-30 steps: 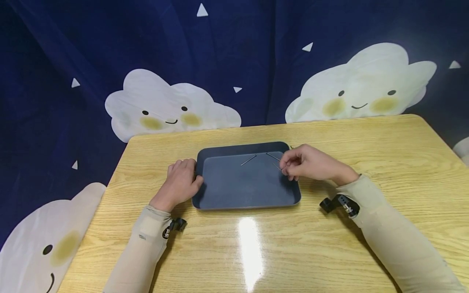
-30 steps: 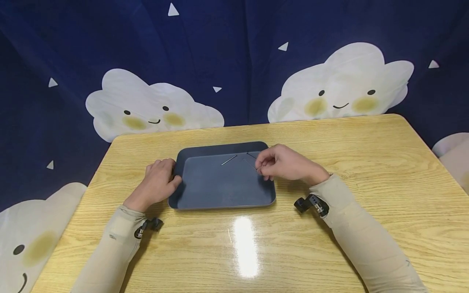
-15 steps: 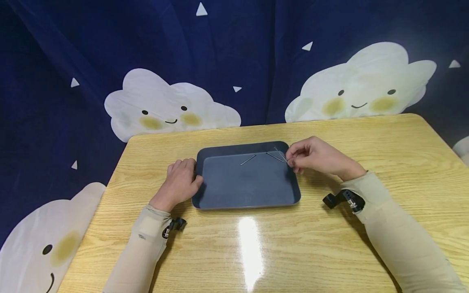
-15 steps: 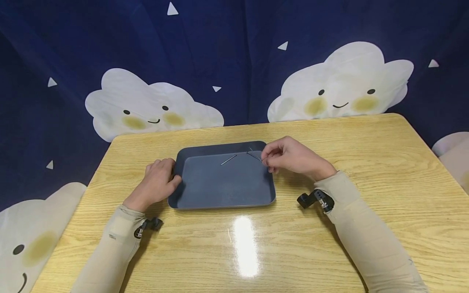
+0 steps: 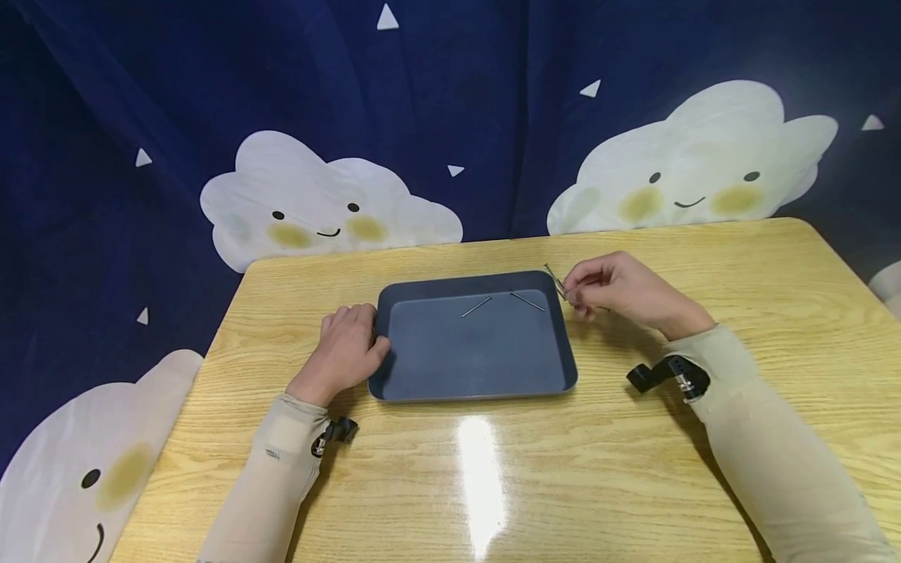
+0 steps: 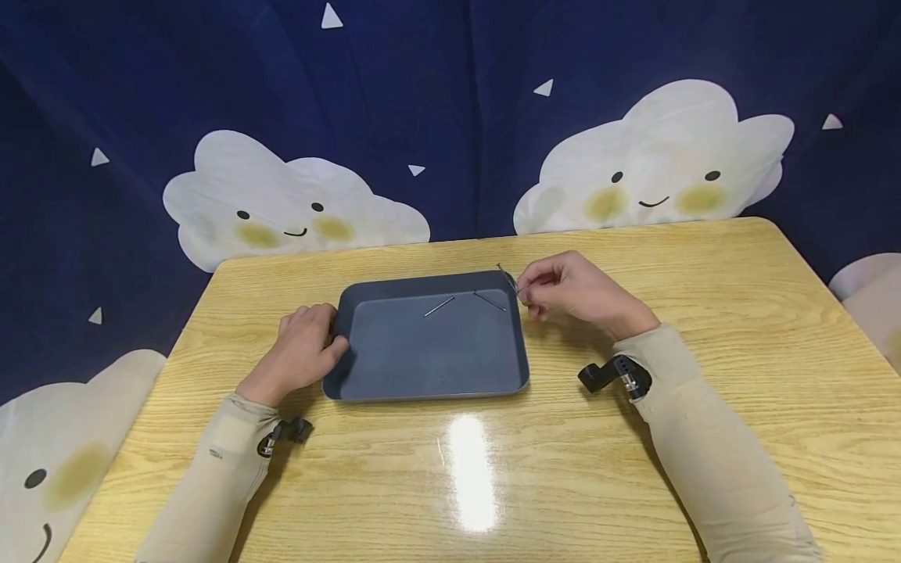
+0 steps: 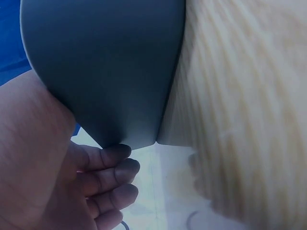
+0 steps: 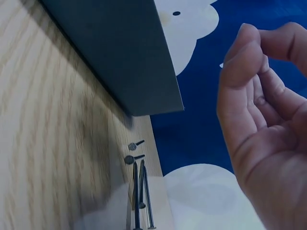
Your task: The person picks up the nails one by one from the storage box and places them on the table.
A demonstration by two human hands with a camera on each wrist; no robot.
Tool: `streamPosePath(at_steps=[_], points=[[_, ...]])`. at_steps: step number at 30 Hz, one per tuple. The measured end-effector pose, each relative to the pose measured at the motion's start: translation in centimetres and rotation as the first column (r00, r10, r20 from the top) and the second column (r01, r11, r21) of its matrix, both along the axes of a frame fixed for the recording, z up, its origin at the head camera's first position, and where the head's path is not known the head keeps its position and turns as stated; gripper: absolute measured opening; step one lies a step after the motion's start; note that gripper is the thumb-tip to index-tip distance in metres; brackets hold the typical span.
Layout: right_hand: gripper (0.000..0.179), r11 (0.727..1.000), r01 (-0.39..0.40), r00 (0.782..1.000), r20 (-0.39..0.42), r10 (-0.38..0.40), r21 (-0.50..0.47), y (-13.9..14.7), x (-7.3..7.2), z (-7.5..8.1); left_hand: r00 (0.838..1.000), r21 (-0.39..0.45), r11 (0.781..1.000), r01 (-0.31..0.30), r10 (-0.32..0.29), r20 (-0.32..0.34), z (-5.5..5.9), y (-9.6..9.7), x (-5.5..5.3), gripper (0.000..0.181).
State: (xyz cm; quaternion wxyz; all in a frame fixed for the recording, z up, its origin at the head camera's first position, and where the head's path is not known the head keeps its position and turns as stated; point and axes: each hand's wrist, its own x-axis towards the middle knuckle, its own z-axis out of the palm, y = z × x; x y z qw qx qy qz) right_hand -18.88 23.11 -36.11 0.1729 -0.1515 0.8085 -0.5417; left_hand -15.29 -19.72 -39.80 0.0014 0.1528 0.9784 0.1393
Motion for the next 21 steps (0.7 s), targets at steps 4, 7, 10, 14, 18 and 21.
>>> streamPosePath(at_steps=[4, 7, 10, 14, 18, 21], points=[[0.019, 0.998, 0.056, 0.998, 0.007, -0.056, 0.014, 0.5, -0.3, -0.1, 1.000, 0.000, 1.000, 0.002, -0.002, -0.005, 0.0, 0.1, 0.0, 0.032], [0.018, 0.996, 0.090, 0.996, 0.019, -0.090, 0.001, 0.8, -0.4, -0.2, 1.000, -0.002, 1.000, 0.002, -0.002, 0.000, 0.1, 0.0, 0.0, 0.033], [0.018, 0.993, 0.112, 0.993, 0.030, -0.112, -0.026, 1.2, -0.6, -0.3, 1.000, -0.005, 1.000, 0.002, -0.002, 0.006, 0.1, 0.0, -0.1, 0.034], [0.018, 0.988, 0.148, 0.988, 0.046, -0.146, -0.046, 1.7, -0.8, -0.5, 1.000, -0.005, 1.000, 0.002, -0.002, 0.004, 0.1, 0.0, 0.0, 0.034], [0.015, 0.983, 0.177, 0.983, 0.062, -0.174, -0.055, 2.2, -1.0, -0.7, 1.000, -0.005, 1.000, 0.003, -0.003, -0.003, 0.0, 0.0, -0.1, 0.033], [0.014, 0.978, 0.193, 0.979, 0.080, -0.187, -0.074, 2.6, -1.2, -0.9, 1.000, -0.003, 1.000, 0.002, -0.002, -0.007, -0.1, 0.0, -0.1, 0.033]])
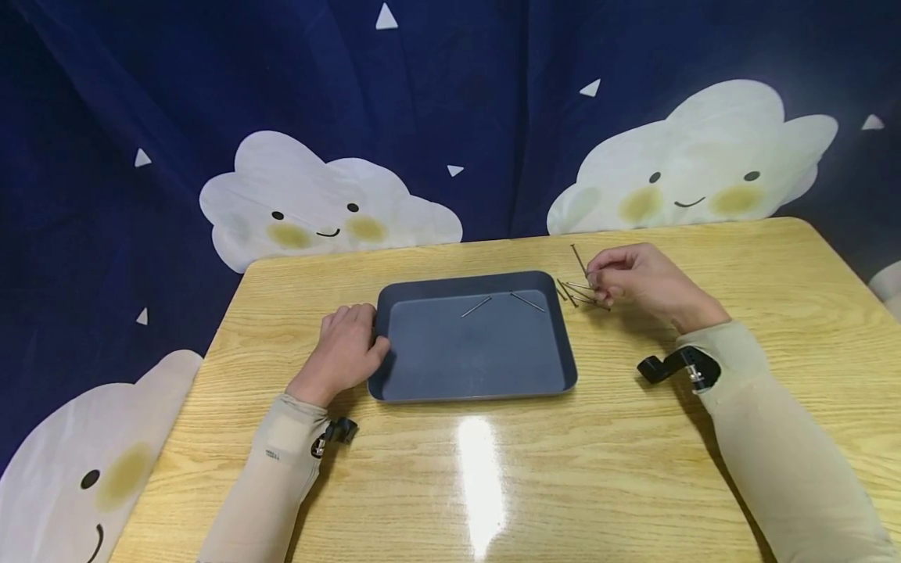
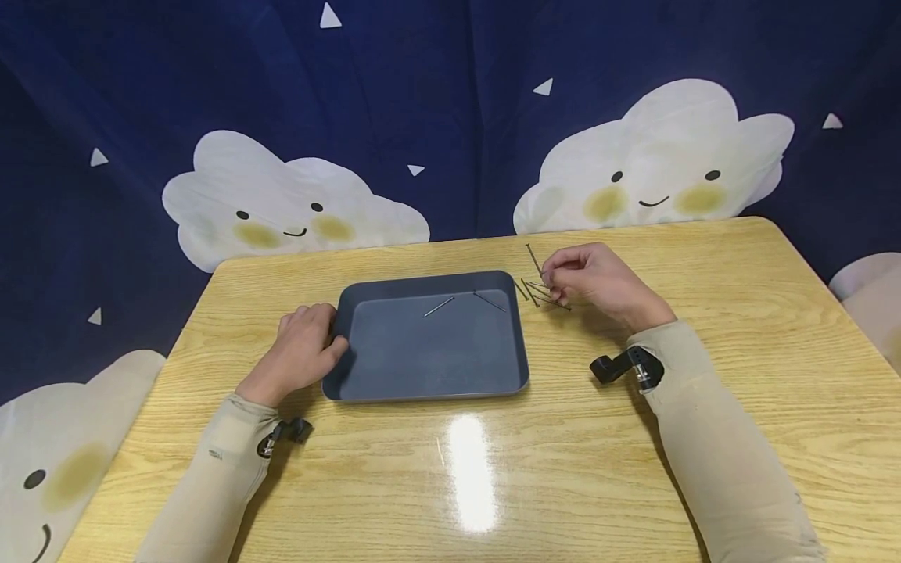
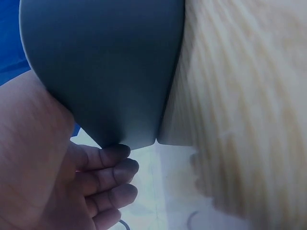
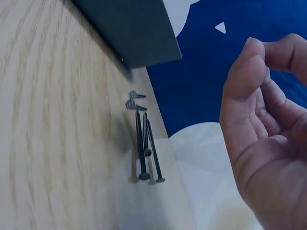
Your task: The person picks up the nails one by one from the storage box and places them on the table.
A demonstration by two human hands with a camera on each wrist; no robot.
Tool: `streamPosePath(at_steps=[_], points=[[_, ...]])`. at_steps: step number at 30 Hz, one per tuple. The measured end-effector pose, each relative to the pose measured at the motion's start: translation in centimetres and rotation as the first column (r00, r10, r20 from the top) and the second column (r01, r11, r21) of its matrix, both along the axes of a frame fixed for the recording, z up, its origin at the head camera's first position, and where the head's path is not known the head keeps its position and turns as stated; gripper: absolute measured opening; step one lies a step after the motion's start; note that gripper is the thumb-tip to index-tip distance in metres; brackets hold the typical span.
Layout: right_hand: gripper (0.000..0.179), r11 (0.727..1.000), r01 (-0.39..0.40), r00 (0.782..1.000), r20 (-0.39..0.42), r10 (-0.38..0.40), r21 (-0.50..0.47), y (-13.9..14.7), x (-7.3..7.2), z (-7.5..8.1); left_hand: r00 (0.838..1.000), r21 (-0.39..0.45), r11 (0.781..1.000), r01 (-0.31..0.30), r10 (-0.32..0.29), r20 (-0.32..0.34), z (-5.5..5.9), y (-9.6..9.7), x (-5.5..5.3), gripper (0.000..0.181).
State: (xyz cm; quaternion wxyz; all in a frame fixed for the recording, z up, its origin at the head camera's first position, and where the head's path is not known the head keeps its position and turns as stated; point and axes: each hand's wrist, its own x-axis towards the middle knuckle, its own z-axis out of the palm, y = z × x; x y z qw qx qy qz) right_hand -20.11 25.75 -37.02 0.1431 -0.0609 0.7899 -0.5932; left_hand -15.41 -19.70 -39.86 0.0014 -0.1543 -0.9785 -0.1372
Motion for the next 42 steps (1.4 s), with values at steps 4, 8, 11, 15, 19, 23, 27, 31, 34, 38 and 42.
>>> streamPosePath(at_steps=[4, 8, 11, 15, 19, 23, 27, 31, 34, 38, 42], points=[[0.016, 0.999, 0.030, 0.999, 0.026, -0.029, -0.026, 0.5, -0.4, -0.3, 1.000, 0.002, 1.000, 0.001, -0.001, -0.010, 0.0, 0.0, 0.0, 0.032], [0.017, 0.997, 0.061, 0.997, 0.051, -0.059, -0.036, 1.0, -0.6, -0.5, 1.000, 0.007, 1.000, 0.004, -0.003, -0.018, 0.1, 0.0, 0.0, 0.032], [0.017, 0.994, 0.071, 0.995, 0.071, -0.065, -0.079, 1.2, -0.8, -0.6, 1.000, 0.008, 1.000, 0.003, -0.003, -0.015, 0.2, 0.1, 0.0, 0.032], [0.017, 0.989, 0.078, 0.994, 0.086, -0.067, -0.128, 1.4, -0.9, -0.7, 1.000, 0.006, 1.000, 0.004, -0.003, -0.013, 0.2, 0.0, 0.1, 0.032], [0.018, 0.987, 0.082, 0.994, 0.088, -0.071, -0.137, 1.7, -0.9, -0.8, 1.000, 0.003, 1.000, 0.003, -0.003, -0.008, 0.1, 0.0, 0.0, 0.034], [0.016, 0.989, 0.083, 0.994, 0.081, -0.073, -0.120, 2.0, -1.0, -1.0, 1.000, 0.002, 1.000, 0.003, -0.003, -0.003, 0.2, 0.0, 0.0, 0.035], [0.015, 0.992, 0.089, 0.994, 0.076, -0.083, -0.085, 2.3, -1.1, -1.3, 1.000, 0.002, 1.000, 0.002, -0.002, -0.001, 0.2, 0.1, 0.0, 0.034], [0.015, 0.991, 0.108, 0.990, 0.094, -0.100, -0.084, 2.7, -1.3, -1.5, 1.000, 0.003, 1.000, 0.004, -0.004, 0.001, 0.2, 0.1, 0.0, 0.034], [0.015, 0.989, 0.117, 0.988, 0.109, -0.108, -0.088, 2.9, -1.4, -1.6, 1.000, 0.003, 1.000, 0.005, -0.005, 0.004, 0.2, 0.1, 0.0, 0.035], [0.018, 0.990, 0.124, 0.987, 0.109, -0.116, -0.070, 3.0, -1.5, -1.9, 1.000, 0.004, 1.000, 0.005, -0.005, 0.003, 0.2, 0.0, 0.0, 0.033], [0.028, 0.992, 0.123, 0.988, 0.102, -0.119, -0.030, 3.0, -1.7, -2.1, 1.000, 0.002, 1.000, 0.008, -0.008, -0.001, 0.1, 0.0, 0.0, 0.032]])
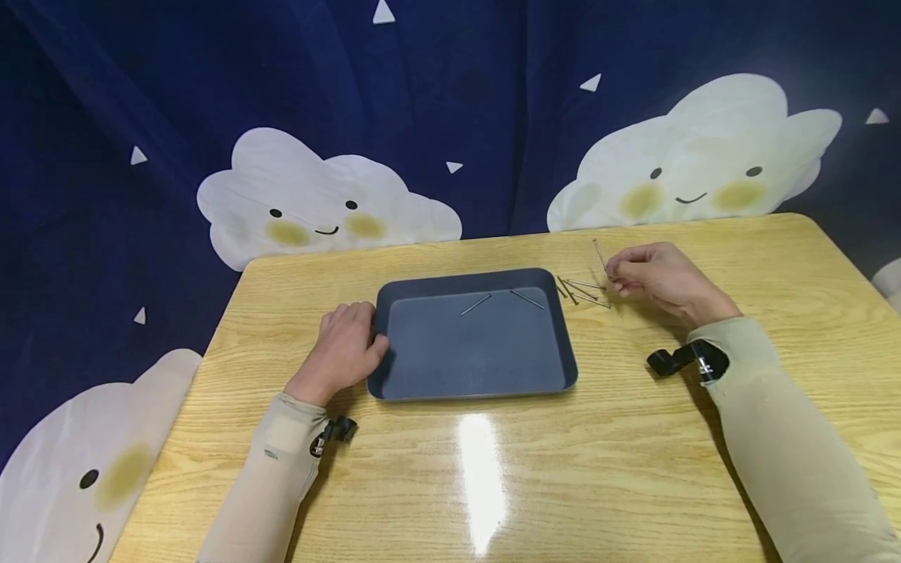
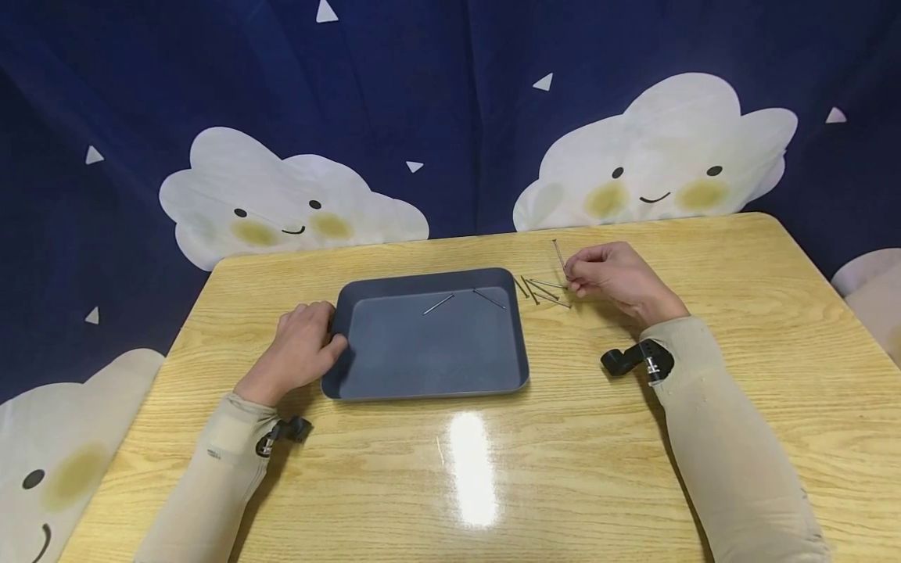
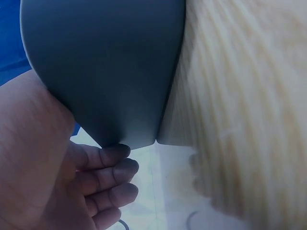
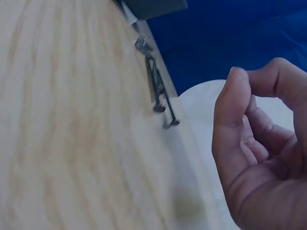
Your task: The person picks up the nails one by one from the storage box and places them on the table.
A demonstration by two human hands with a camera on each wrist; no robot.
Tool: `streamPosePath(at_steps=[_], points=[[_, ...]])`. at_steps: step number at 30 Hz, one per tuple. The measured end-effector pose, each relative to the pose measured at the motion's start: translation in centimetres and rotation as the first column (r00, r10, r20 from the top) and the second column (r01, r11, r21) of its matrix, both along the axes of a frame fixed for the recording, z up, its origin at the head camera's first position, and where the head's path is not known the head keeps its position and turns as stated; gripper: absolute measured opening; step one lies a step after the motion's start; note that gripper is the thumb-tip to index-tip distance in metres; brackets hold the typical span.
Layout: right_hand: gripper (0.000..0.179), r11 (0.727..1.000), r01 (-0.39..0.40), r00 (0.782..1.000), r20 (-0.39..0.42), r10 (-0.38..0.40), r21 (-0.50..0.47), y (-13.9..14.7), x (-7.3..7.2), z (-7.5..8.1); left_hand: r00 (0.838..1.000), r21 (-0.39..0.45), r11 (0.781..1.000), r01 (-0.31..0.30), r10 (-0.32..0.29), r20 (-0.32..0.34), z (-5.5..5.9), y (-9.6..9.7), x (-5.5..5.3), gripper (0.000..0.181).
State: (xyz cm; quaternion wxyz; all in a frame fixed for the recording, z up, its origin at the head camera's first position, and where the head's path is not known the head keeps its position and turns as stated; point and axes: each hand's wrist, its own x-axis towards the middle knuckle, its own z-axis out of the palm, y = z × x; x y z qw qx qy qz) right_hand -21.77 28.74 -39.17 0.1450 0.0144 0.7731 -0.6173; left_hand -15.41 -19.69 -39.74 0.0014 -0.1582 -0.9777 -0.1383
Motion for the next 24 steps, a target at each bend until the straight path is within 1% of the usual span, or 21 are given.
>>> streamPosePath(at_steps=[3, 9, 15, 20, 24], points=[[0.033, 0.999, -0.005, 1.000, 0.003, 0.005, 0.042, 0.05, -0.10, -0.17, 1.000, 0.000, 1.000, 0.003, -0.003, -0.005, -0.02, -0.02, 0.00, 0.032], [0.032, 0.995, -0.019, 1.000, 0.004, 0.019, 0.101, 0.20, -0.34, -0.61, 1.000, 0.000, 1.000, 0.004, -0.004, -0.014, -0.11, -0.09, -0.03, 0.033], [0.035, 0.988, -0.029, 1.000, 0.011, 0.027, 0.149, 0.37, -0.59, -0.96, 1.000, 0.002, 1.000, 0.005, -0.005, -0.021, -0.22, -0.09, -0.03, 0.030], [0.037, 0.973, -0.043, 0.999, 0.004, 0.044, 0.227, 0.21, -0.60, -0.94, 1.000, 0.003, 1.000, 0.010, -0.010, -0.023, -0.17, -0.09, -0.04, 0.030], [0.035, 0.952, -0.054, 0.998, 0.001, 0.057, 0.301, 0.02, -0.59, -0.96, 1.000, 0.000, 1.000, 0.008, -0.008, -0.011, -0.09, -0.06, -0.07, 0.029]])
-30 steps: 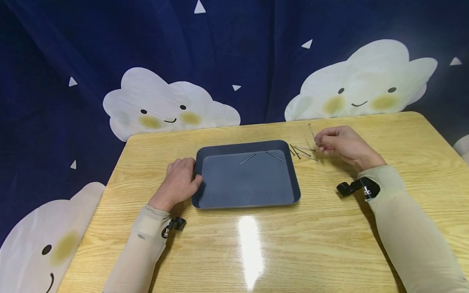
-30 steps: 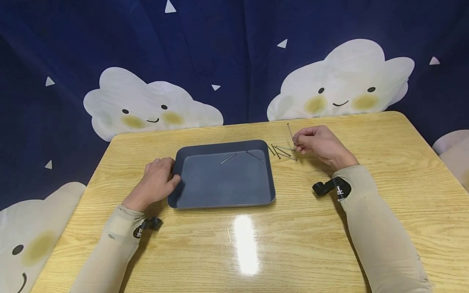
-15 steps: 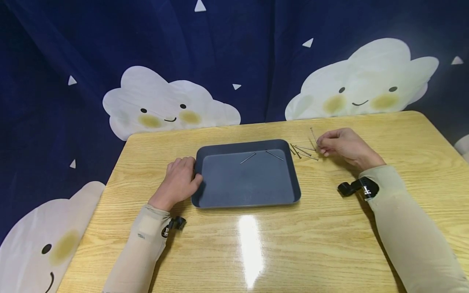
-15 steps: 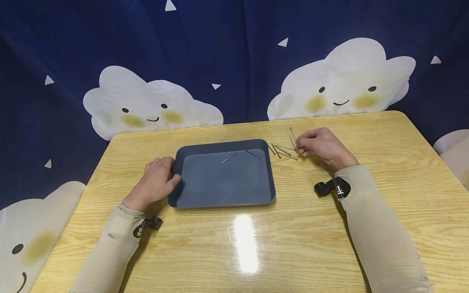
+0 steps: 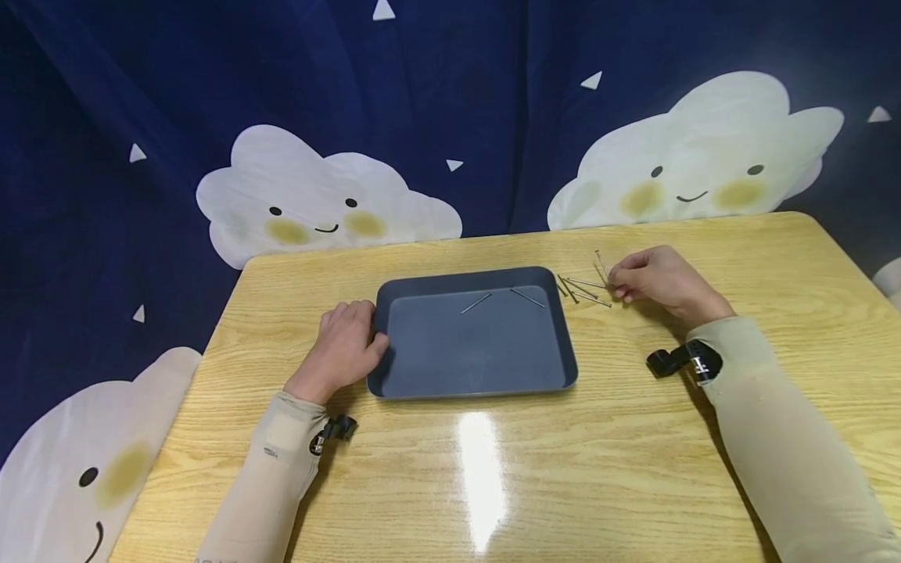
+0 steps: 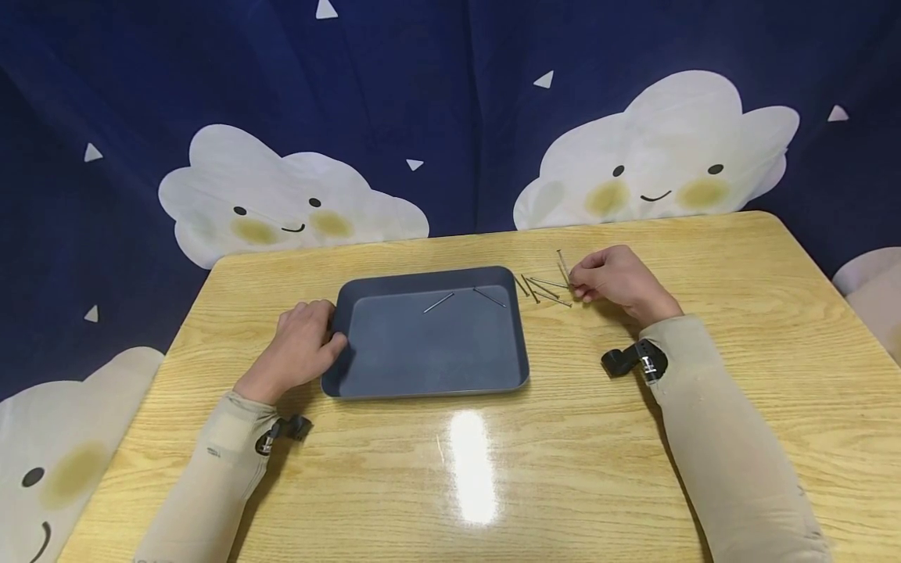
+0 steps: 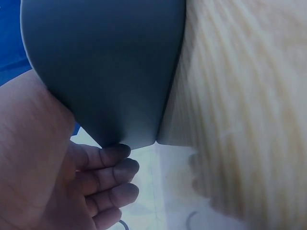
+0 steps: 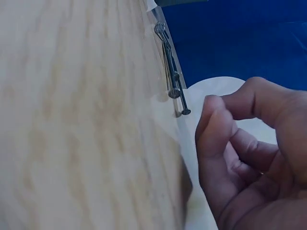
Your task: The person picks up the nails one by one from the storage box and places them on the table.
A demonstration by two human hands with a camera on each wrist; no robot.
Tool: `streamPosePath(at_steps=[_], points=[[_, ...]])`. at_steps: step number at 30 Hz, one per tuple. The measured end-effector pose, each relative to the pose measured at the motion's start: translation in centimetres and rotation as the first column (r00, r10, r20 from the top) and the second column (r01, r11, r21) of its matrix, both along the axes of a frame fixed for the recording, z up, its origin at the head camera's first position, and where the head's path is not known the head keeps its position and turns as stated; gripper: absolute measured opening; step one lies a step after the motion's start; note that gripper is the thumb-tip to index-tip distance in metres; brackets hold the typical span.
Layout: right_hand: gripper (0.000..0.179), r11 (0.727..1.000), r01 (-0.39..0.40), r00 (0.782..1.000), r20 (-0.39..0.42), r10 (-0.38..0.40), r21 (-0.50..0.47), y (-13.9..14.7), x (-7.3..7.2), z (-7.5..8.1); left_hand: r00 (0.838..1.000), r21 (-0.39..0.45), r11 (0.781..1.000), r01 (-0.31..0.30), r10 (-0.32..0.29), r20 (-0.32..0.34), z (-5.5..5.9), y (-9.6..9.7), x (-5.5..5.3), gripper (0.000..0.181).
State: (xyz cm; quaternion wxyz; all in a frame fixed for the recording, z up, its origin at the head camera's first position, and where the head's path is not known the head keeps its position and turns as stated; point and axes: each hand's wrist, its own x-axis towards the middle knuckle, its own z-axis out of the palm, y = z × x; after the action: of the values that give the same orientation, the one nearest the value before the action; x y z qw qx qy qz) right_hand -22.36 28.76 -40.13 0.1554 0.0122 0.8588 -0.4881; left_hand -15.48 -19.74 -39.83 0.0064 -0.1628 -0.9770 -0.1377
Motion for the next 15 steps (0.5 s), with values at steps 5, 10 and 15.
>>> streamPosePath(at_steps=[5, 10, 15], points=[[0.033, 0.999, -0.002, 1.000, -0.001, 0.003, 0.049, -0.08, -0.11, -0.23, 1.000, -0.002, 1.000, -0.001, 0.001, 0.004, 0.09, 0.00, -0.05, 0.027], [0.032, 0.995, -0.015, 1.000, -0.007, 0.016, 0.102, -0.11, -0.08, -0.22, 1.000, -0.002, 1.000, -0.004, 0.004, 0.004, 0.02, 0.01, -0.10, 0.027], [0.029, 0.989, -0.029, 1.000, -0.007, 0.030, 0.142, -0.31, 0.14, 0.12, 1.000, -0.002, 1.000, -0.005, 0.005, 0.008, -0.05, 0.02, -0.09, 0.028]])
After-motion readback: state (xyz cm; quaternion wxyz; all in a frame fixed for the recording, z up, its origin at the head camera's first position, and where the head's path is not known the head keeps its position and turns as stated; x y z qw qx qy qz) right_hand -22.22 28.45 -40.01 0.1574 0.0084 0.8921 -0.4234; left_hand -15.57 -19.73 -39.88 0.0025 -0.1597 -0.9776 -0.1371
